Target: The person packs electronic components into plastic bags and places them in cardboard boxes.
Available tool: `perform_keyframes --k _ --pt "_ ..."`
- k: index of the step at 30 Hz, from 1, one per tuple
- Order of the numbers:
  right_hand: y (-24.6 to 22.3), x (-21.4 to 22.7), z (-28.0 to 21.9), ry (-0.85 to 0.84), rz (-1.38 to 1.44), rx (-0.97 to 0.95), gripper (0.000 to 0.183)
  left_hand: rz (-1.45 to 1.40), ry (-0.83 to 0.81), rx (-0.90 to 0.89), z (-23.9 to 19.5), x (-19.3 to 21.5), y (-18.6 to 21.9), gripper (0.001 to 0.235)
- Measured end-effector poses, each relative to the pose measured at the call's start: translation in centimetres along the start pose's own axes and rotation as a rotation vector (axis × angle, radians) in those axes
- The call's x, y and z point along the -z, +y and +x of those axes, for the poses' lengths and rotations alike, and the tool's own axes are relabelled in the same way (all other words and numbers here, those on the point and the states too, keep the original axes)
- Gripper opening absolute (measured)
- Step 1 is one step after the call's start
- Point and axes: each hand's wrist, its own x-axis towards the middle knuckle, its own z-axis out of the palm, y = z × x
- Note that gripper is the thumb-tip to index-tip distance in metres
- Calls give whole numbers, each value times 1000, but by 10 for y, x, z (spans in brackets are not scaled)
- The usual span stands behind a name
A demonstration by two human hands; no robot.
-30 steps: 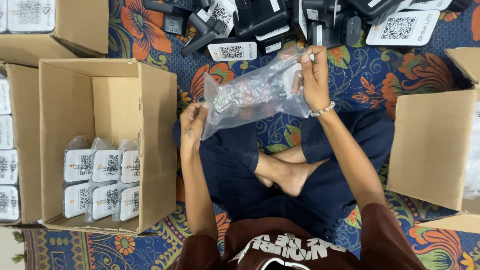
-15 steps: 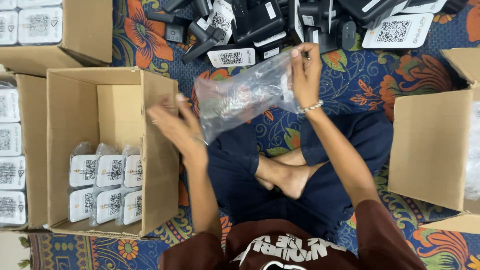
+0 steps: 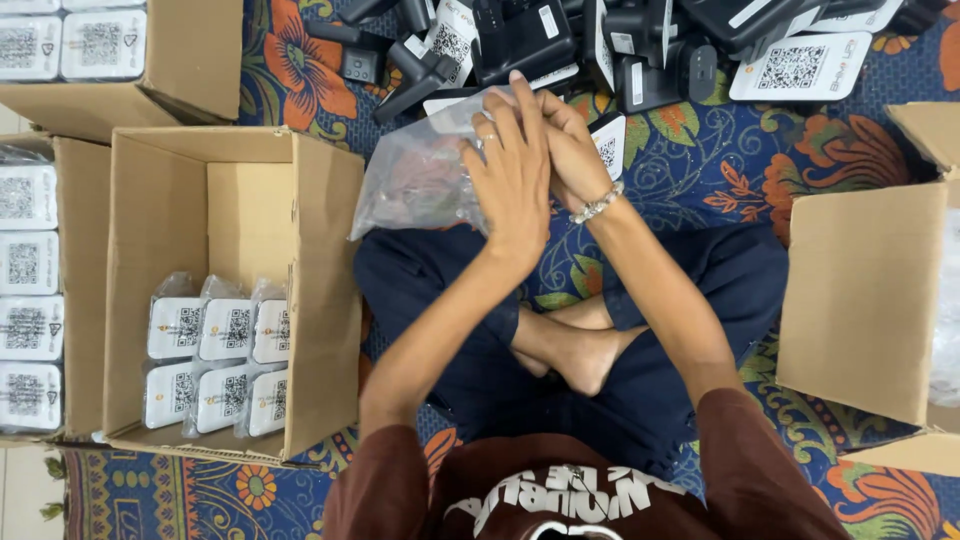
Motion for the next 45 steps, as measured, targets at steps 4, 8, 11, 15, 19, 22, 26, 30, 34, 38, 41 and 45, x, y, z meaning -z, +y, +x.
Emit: perform_keyframes --k 4,8,11,15,19,22,26,30,34,38,41,45 --pt "1 4 7 22 4 52 7 193 10 -80 8 -15 -7 46" --pt "31 22 17 -71 124 147 8 219 28 -174 18 -10 -13 29" --pt "18 3 16 25 -729 369 22 182 4 -254 23 -18 -15 19" --pt "10 -11 7 -241 -1267 528 45 178 -84 -271 15 -34 -12 19" --pt "55 33 25 -440 -1283 349 40 309 -148 -272 10 -40 -13 22" --pt "72 34 33 -361 -1207 392 39 267 -222 -370 10 -26 -15 23" --pt "94 45 36 -309 -1088 348 38 212 -237 -381 4 -39 -11 25" --pt "73 38 45 -365 -1265 494 29 145 -320 -263 5 -74 -24 22" --pt "10 56 11 -366 -790 76 17 45 -429 -219 10 -100 -48 31" --pt "-8 88 6 -261 -1109 114 34 -93 -523 -212 20 -104 -63 40" --pt "10 123 9 -325 -1888 209 57 -221 -652 -213 32 -85 -69 49" --pt "9 145 -6 -380 -2076 50 59 -398 -747 -179 37 -81 -76 54"
